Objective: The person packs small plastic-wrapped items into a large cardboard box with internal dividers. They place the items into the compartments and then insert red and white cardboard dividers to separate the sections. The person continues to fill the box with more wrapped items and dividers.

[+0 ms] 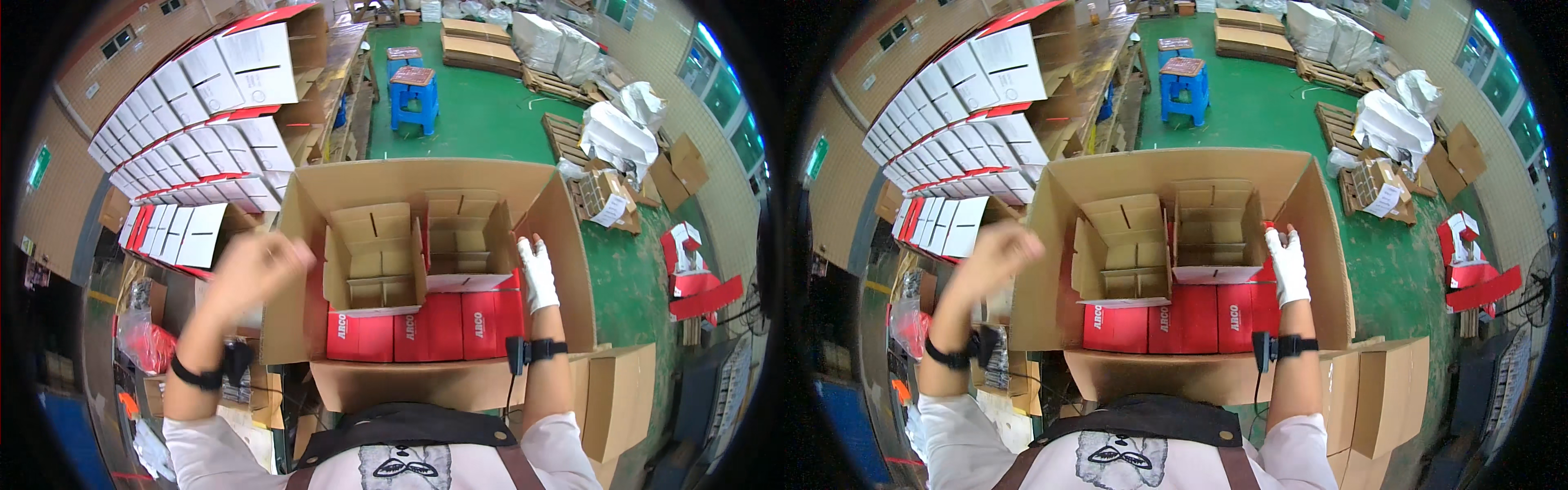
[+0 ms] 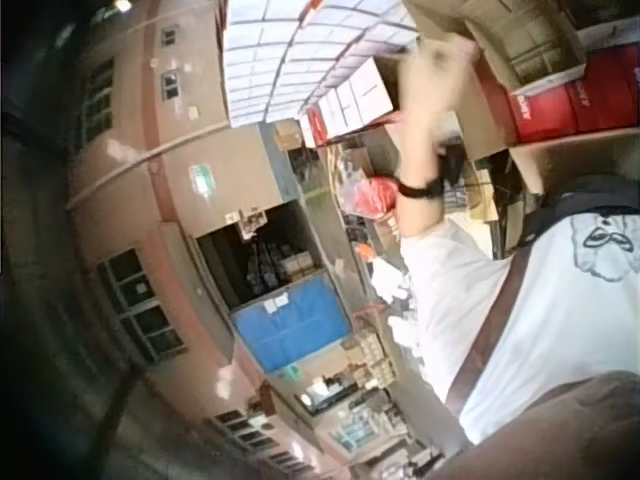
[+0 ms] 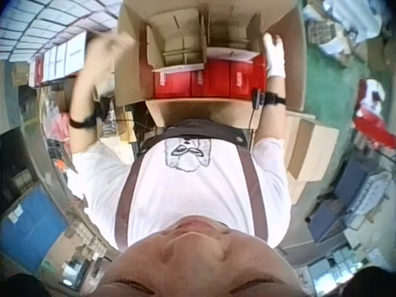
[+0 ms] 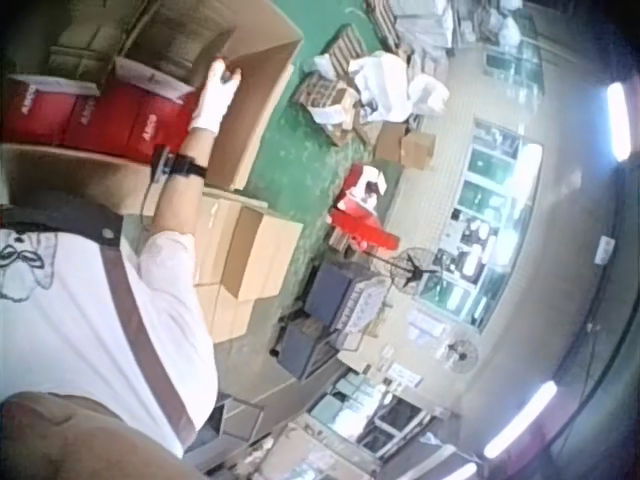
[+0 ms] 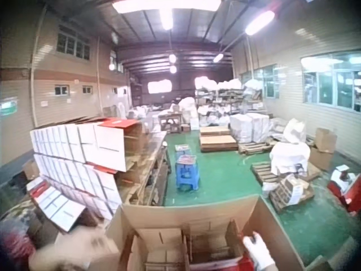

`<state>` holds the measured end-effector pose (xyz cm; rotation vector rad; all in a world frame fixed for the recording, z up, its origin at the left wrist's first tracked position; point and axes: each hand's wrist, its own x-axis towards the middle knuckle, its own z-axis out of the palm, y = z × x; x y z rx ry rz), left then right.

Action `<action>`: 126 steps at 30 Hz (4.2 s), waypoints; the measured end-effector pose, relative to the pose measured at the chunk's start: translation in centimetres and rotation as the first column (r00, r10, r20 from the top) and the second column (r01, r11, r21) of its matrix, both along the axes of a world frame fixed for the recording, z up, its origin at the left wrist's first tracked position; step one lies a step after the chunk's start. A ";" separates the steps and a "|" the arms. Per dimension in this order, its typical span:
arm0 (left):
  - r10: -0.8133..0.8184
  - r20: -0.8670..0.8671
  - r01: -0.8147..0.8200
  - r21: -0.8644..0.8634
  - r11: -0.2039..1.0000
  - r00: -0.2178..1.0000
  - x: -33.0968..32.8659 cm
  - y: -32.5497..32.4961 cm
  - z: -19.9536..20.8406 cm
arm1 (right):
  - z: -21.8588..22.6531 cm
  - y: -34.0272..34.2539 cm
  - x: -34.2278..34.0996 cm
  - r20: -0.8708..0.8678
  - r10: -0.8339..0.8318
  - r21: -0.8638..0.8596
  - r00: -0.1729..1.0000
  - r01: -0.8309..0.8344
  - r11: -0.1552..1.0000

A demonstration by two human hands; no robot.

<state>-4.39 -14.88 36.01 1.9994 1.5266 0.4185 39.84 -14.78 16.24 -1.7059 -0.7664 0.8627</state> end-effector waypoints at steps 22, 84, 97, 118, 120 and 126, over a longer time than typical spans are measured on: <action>0.331 0.666 -0.085 -0.374 0.924 0.668 -8.3 -7.6 -3.7 | -1.0 3.2 -7.3 -0.637 0.304 0.027 0.709 -0.374 0.927; -0.131 -0.457 0.367 0.480 0.797 0.880 12.6 1.5 -19.3 | 7.4 -2.2 -4.5 0.987 0.158 -0.152 -0.003 -0.284 0.947; 0.829 -0.181 -0.720 0.421 0.551 0.529 -26.2 0.9 -6.7 | -7.7 -1.7 -3.0 0.583 0.640 -0.550 0.501 -0.336 0.764; 0.590 -0.197 -0.569 0.155 0.808 0.783 -35.8 8.3 -10.6 | 22.4 2.3 -31.2 0.785 0.550 -0.036 0.286 -0.864 0.501; 0.574 0.016 -0.574 0.018 0.819 0.819 -35.6 6.3 -7.7 | 20.8 4.7 -37.0 0.757 0.653 -0.124 0.010 -0.980 0.158; 0.558 0.432 -0.517 -0.222 0.827 0.708 -35.2 0.0 2.9 | 19.2 7.9 -45.4 0.972 -0.217 -0.041 -0.086 -0.978 0.204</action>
